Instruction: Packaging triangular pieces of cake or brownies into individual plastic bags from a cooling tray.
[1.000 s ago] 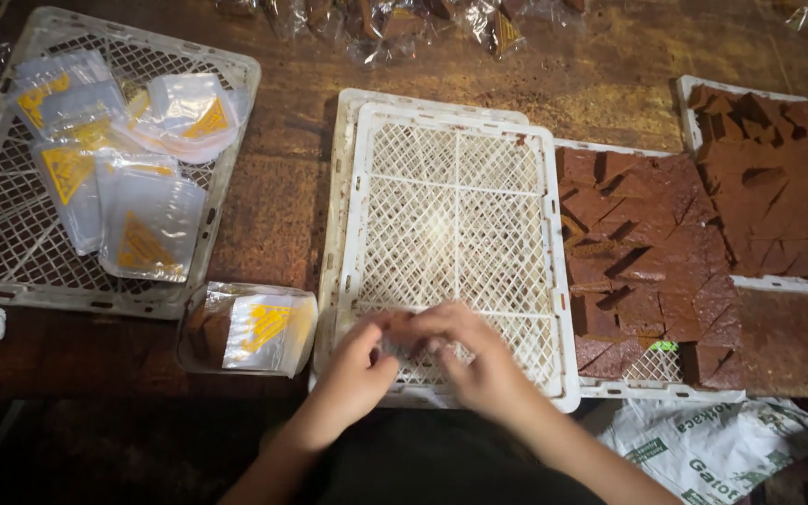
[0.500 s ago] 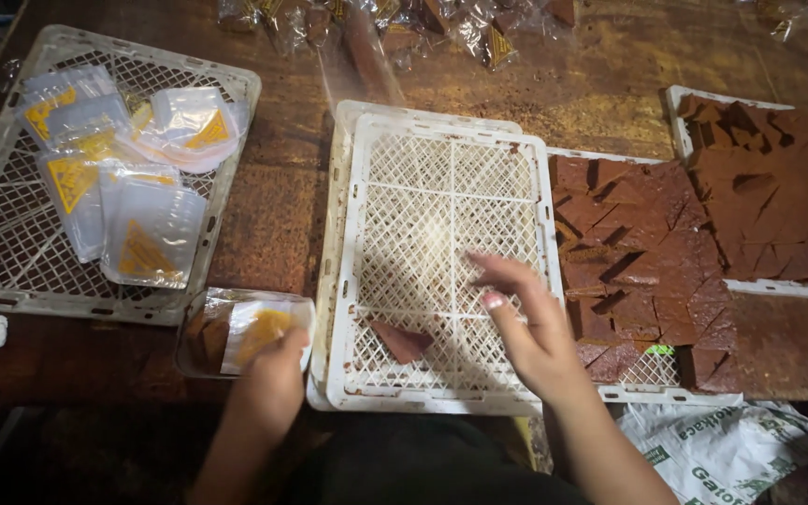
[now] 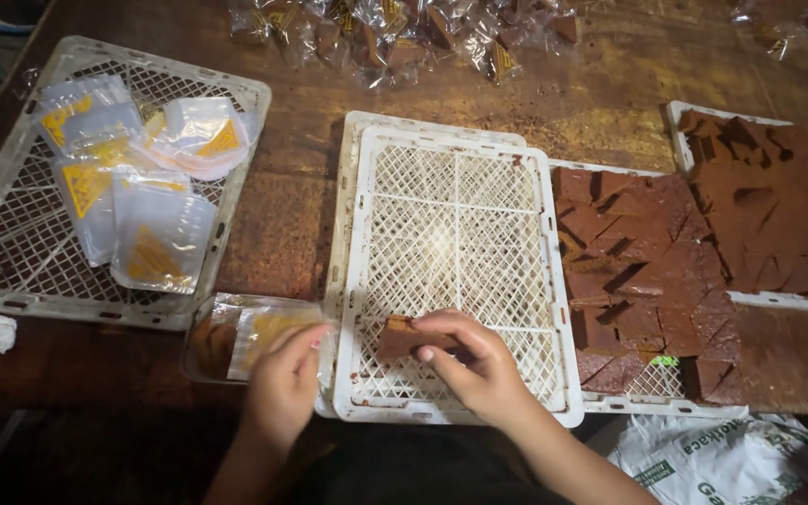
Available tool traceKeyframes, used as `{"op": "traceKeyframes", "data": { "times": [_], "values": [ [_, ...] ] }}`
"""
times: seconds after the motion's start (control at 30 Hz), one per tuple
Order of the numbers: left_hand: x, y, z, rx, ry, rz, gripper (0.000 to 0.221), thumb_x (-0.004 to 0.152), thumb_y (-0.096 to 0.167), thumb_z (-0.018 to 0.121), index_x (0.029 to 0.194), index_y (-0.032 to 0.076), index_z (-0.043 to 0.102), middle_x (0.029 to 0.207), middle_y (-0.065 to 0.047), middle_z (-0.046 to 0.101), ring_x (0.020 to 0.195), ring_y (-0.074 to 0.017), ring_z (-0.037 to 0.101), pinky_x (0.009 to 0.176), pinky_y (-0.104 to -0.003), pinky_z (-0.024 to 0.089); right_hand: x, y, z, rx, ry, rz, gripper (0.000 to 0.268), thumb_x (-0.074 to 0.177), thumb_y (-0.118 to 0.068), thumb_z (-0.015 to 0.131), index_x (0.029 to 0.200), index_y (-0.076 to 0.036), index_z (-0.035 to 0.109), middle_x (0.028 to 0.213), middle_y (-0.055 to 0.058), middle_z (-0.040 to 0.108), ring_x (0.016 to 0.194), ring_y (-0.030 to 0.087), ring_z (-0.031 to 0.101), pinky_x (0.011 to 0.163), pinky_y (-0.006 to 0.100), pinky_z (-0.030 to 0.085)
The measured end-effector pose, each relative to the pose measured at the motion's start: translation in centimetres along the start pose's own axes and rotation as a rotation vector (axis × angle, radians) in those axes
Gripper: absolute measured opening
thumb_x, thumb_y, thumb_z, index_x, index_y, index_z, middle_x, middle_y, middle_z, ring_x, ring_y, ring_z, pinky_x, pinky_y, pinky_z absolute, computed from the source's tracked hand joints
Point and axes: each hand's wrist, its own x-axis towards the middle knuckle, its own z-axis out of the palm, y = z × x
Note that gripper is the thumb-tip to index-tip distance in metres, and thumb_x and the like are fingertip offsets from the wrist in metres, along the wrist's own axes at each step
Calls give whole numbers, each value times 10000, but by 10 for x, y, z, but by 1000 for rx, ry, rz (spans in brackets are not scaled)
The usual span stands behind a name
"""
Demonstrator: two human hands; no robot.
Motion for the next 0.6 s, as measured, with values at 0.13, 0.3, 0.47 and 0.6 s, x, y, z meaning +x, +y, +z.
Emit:
{"op": "traceKeyframes", "data": {
  "times": [0.13, 0.3, 0.47, 0.6],
  "values": [
    [14, 47, 14, -45, -185, -76, 595, 818, -73, 463, 1381, 44, 620, 1458, -88, 625, 1379, -224, 563, 1192, -334, 353, -6, -6, 23, 9, 23, -194, 328, 960, -42, 550, 1282, -102, 570, 1195, 71, 643, 1100, 205, 619, 972, 325, 571],
    [15, 90, 23, -33, -265, 334, 548, 850, -69, 452, 1365, 11, 621, 1427, -132, 629, 1251, -268, 664, 1102, -371, 493, -6, 3, 28, -167, -109, 185, 256, 884, 2, 549, 1129, -13, 477, 980, 111, 635, 841, 186, 652, 763, 272, 603],
    [0, 94, 26, -246, -441, 395, 398, 878, -70, 511, 1213, 15, 707, 1295, -128, 701, 1150, -269, 714, 1010, -371, 536, 4, -7, -25, -339, -469, 307, 296, 882, -86, 652, 1086, -139, 444, 796, 25, 623, 668, 136, 609, 643, 275, 526],
    [-1, 96, 33, -494, -343, 275, 544, 807, -174, 452, 1277, -3, 665, 1323, -159, 705, 1243, -278, 693, 1123, -374, 506, 6, -32, -54, -405, -776, 434, 97, 885, -101, 585, 963, -155, 601, 775, -43, 647, 620, 81, 606, 540, 209, 538]
  ]
}}
